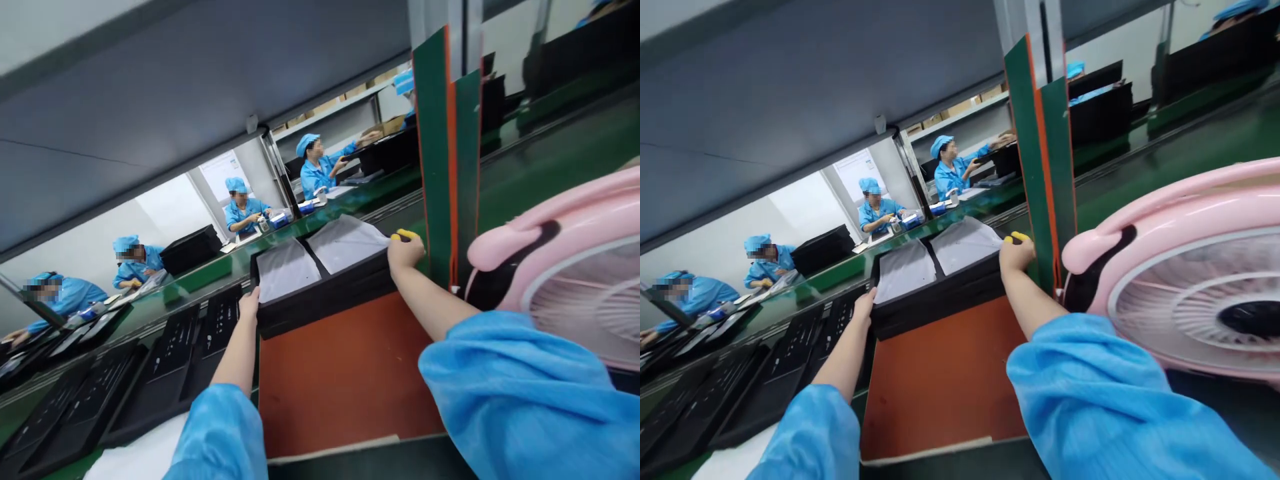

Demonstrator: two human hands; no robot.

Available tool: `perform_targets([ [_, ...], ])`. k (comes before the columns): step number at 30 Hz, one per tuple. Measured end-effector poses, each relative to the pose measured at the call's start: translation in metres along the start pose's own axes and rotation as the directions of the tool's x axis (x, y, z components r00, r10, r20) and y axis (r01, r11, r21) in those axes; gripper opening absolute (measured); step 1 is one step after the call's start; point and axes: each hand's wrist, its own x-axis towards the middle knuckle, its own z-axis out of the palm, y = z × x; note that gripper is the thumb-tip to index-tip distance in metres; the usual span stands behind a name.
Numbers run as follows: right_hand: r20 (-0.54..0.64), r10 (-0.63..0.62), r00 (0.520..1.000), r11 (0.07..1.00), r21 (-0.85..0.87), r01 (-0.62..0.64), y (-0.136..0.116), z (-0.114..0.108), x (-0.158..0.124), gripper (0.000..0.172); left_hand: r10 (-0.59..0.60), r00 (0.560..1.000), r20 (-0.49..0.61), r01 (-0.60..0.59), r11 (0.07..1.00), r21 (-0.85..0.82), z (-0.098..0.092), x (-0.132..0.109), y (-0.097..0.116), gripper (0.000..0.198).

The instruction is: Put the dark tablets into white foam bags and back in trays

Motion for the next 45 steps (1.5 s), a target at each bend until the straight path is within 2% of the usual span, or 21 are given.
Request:
perform_targets([
  [2,0.066,-0.127,0.99,0.99,-0.048,0.13,0.003,-0.002,-0.013,0.035,-0.017,0.999,-0.04,0.022,0.991,0.135,-0.01,-0.004,-0.004,0.03],
  [3,0.129,-0.225,0.966,0.97,-0.061,0.234,0.003,-0.005,-0.027,0.035,-0.012,0.997,-0.083,0.029,0.979,0.204,-0.02,-0.009,-0.006,0.035],
  [4,0.208,-0.333,0.92,0.934,-0.057,0.352,0.002,-0.011,-0.046,0.033,0.003,0.993,-0.118,0.029,0.963,0.269,-0.031,-0.015,-0.009,0.039],
  [6,0.393,-0.514,0.762,0.832,0.015,0.554,0.003,-0.032,-0.097,0.028,0.029,0.992,-0.123,0.019,0.925,0.379,-0.051,-0.031,-0.019,0.04],
  [9,0.688,-0.564,0.457,0.763,0.222,0.607,0.015,-0.088,-0.187,0.023,0.007,0.999,0.037,-0.024,0.869,0.495,-0.062,-0.059,-0.039,0.033],
  [10,0.769,-0.561,0.307,0.736,0.294,0.609,0.022,-0.11,-0.214,0.023,-0.012,0.996,0.088,-0.036,0.851,0.523,-0.06,-0.066,-0.044,0.031],
  [11,0.815,-0.568,0.115,0.681,0.386,0.622,0.028,-0.129,-0.238,0.023,-0.033,0.992,0.122,-0.04,0.835,0.549,-0.056,-0.072,-0.049,0.032],
  [12,0.824,-0.563,-0.067,0.62,0.474,0.625,0.033,-0.145,-0.256,0.023,-0.05,0.989,0.139,-0.039,0.819,0.572,-0.05,-0.075,-0.051,0.037],
  [13,0.812,-0.545,-0.208,0.571,0.541,0.618,0.037,-0.158,-0.269,0.024,-0.065,0.988,0.139,-0.031,0.805,0.593,-0.045,-0.077,-0.053,0.043],
  [14,0.799,-0.523,-0.296,0.537,0.579,0.614,0.04,-0.166,-0.278,0.024,-0.077,0.988,0.131,-0.018,0.793,0.609,-0.04,-0.077,-0.053,0.048],
  [15,0.801,-0.501,-0.328,0.525,0.583,0.619,0.042,-0.17,-0.282,0.024,-0.086,0.988,0.126,-0.01,0.786,0.618,-0.037,-0.076,-0.053,0.052],
  [16,0.819,-0.481,-0.313,0.536,0.557,0.635,0.042,-0.171,-0.284,0.024,-0.091,0.987,0.135,-0.012,0.786,0.618,-0.037,-0.074,-0.054,0.054],
  [19,0.895,-0.421,-0.147,0.615,0.401,0.679,0.041,-0.163,-0.278,0.022,-0.078,0.97,0.231,-0.069,0.821,0.566,-0.048,-0.066,-0.057,0.055],
  [21,0.916,-0.392,-0.087,0.649,0.342,0.679,0.041,-0.156,-0.276,0.021,-0.042,0.96,0.278,-0.109,0.855,0.506,-0.058,-0.062,-0.059,0.054],
  [24,0.944,-0.322,-0.07,0.683,0.283,0.674,0.042,-0.147,-0.281,0.019,0.08,0.96,0.269,-0.186,0.898,0.398,-0.059,-0.061,-0.053,0.058],
  [27,0.971,-0.233,-0.053,0.704,0.206,0.679,0.043,-0.142,-0.288,0.018,0.199,0.958,0.207,-0.255,0.922,0.29,-0.043,-0.061,-0.038,0.066],
  [31,0.973,-0.22,-0.077,0.708,0.213,0.673,0.043,-0.14,-0.29,0.018,0.132,0.989,0.064,-0.146,0.936,0.322,-0.021,-0.057,-0.029,0.044],
  [34,0.973,-0.217,-0.081,0.71,0.214,0.671,0.043,-0.141,-0.287,0.018,0.114,0.993,0.022,-0.114,0.925,0.361,-0.016,-0.056,-0.035,0.044],
  [38,0.974,-0.214,-0.076,0.711,0.208,0.671,0.043,-0.142,-0.285,0.018,0.14,0.99,0.028,-0.139,0.896,0.423,-0.021,-0.06,-0.051,0.047],
  [41,0.972,-0.223,-0.08,0.714,0.218,0.665,0.044,-0.142,-0.285,0.019,0.066,0.997,0.044,-0.079,0.833,0.548,-0.027,-0.063,-0.064,0.045],
  [45,0.962,-0.264,-0.072,0.702,0.243,0.669,0.047,-0.141,-0.284,0.019,0.003,0.989,0.148,-0.102,0.733,0.673,-0.027,-0.062,-0.071,0.039],
])
